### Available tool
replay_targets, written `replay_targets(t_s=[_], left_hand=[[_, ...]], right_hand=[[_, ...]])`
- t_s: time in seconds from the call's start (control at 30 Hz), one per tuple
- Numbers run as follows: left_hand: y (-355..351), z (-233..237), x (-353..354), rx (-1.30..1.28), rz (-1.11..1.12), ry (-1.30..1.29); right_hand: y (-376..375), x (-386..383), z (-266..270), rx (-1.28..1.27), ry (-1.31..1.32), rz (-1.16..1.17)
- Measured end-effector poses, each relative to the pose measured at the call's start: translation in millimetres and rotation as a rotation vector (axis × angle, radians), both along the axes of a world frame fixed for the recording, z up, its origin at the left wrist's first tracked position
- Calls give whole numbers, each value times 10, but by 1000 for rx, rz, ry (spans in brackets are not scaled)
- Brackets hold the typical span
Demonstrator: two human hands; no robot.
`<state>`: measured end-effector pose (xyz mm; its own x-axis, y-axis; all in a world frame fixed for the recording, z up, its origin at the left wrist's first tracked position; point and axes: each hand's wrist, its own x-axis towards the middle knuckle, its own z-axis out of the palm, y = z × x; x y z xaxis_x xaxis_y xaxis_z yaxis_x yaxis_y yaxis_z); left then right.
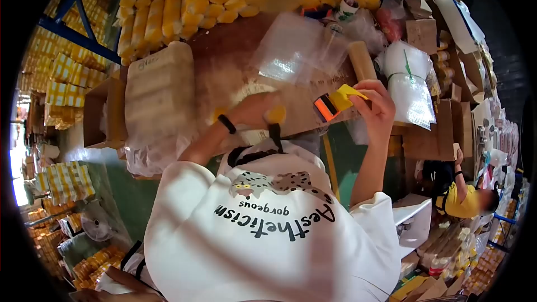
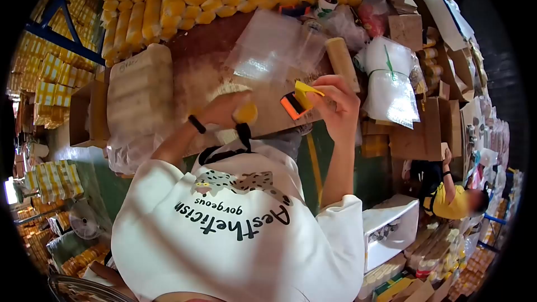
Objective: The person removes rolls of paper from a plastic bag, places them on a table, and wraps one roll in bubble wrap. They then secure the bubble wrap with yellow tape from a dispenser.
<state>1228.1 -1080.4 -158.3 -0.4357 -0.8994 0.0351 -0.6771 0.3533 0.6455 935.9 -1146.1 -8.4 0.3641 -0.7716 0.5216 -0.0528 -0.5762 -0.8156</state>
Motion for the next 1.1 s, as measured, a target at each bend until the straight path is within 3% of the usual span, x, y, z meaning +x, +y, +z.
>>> replay_targets(t_s=[0.03, 0.13, 0.23, 0.53, 0.63, 0.73, 0.93, 1.1], left_hand=[[9, 78, 80, -71, 42, 93], [84, 136, 429, 76, 198, 620], [116, 231, 429, -132, 149, 345], [71, 573, 437, -95, 147, 38], [15, 545, 405, -301, 129, -69], [-32, 447, 339, -376, 218, -112], [-121, 216, 119, -479, 606, -170], [-203, 149, 219, -419, 627, -195]], right_hand=[[2, -31, -22, 3, 31, 22], [9, -52, -106, 19, 100, 108], [-7, 29, -184, 55, 161, 186], [1, 221, -188, 46, 173, 363], [24, 299, -150, -47, 186, 419], [72, 388, -188, -4, 247, 378], [146, 592, -405, 27, 253, 407], [157, 531, -336, 80, 233, 447]])
